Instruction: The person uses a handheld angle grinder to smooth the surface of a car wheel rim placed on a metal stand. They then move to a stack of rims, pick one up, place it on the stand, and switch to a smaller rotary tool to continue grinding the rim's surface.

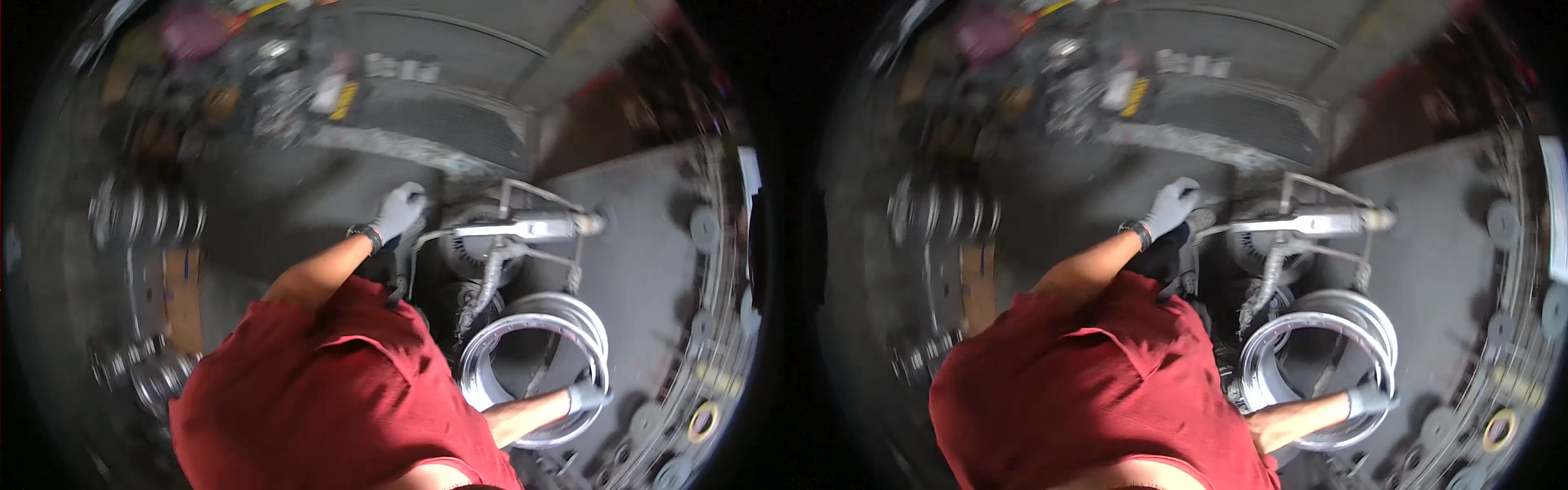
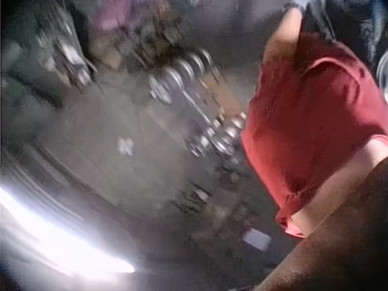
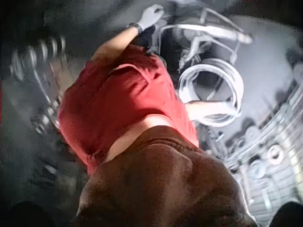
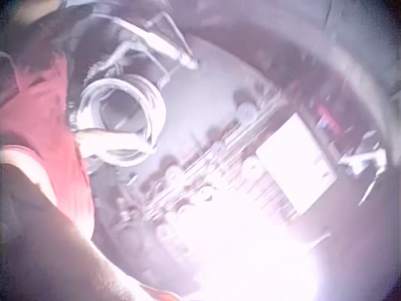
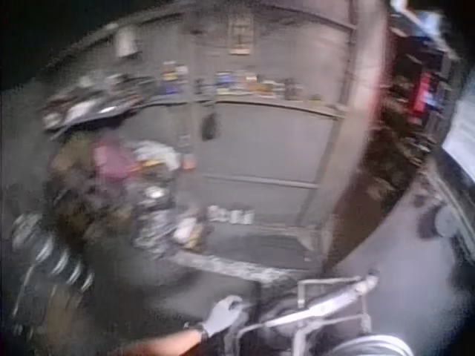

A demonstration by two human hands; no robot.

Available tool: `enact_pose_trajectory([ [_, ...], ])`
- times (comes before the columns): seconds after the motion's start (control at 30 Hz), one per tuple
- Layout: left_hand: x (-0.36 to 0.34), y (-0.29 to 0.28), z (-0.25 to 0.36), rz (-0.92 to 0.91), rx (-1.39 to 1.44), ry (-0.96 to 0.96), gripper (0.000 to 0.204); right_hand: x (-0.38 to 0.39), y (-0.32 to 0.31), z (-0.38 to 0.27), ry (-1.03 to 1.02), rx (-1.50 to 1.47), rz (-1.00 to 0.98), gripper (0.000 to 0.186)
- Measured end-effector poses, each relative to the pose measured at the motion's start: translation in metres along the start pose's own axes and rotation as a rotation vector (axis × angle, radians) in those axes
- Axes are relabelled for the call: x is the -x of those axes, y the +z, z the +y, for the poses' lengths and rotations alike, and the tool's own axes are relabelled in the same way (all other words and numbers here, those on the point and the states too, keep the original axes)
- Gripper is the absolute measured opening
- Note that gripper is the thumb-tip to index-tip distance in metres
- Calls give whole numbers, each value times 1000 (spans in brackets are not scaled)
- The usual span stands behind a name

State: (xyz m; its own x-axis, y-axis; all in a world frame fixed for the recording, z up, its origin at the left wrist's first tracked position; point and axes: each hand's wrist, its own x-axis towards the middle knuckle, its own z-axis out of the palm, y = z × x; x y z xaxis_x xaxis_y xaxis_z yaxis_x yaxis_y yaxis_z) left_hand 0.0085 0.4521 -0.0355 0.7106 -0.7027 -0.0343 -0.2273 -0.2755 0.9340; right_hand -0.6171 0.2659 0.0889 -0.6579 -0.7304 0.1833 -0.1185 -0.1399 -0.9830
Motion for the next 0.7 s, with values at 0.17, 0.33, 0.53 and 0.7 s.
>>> enact_pose_trajectory([
  [0.17, 127, -132, -139, 461, -228, -408, 30, 61, 24, -47, -83, -190, -41, 25],
  [0.33, 301, -182, -306, 458, 307, -927, 27, 135, 70, -51, 58, -195, -347, 25],
  [0.53, 451, -166, -341, 504, 192, -1018, 33, 237, 119, -65, 95, -255, -617, 25],
  [0.7, 451, -192, -285, 810, 427, -1087, 43, 340, 160, -85, 111, -291, -888, 25],
])
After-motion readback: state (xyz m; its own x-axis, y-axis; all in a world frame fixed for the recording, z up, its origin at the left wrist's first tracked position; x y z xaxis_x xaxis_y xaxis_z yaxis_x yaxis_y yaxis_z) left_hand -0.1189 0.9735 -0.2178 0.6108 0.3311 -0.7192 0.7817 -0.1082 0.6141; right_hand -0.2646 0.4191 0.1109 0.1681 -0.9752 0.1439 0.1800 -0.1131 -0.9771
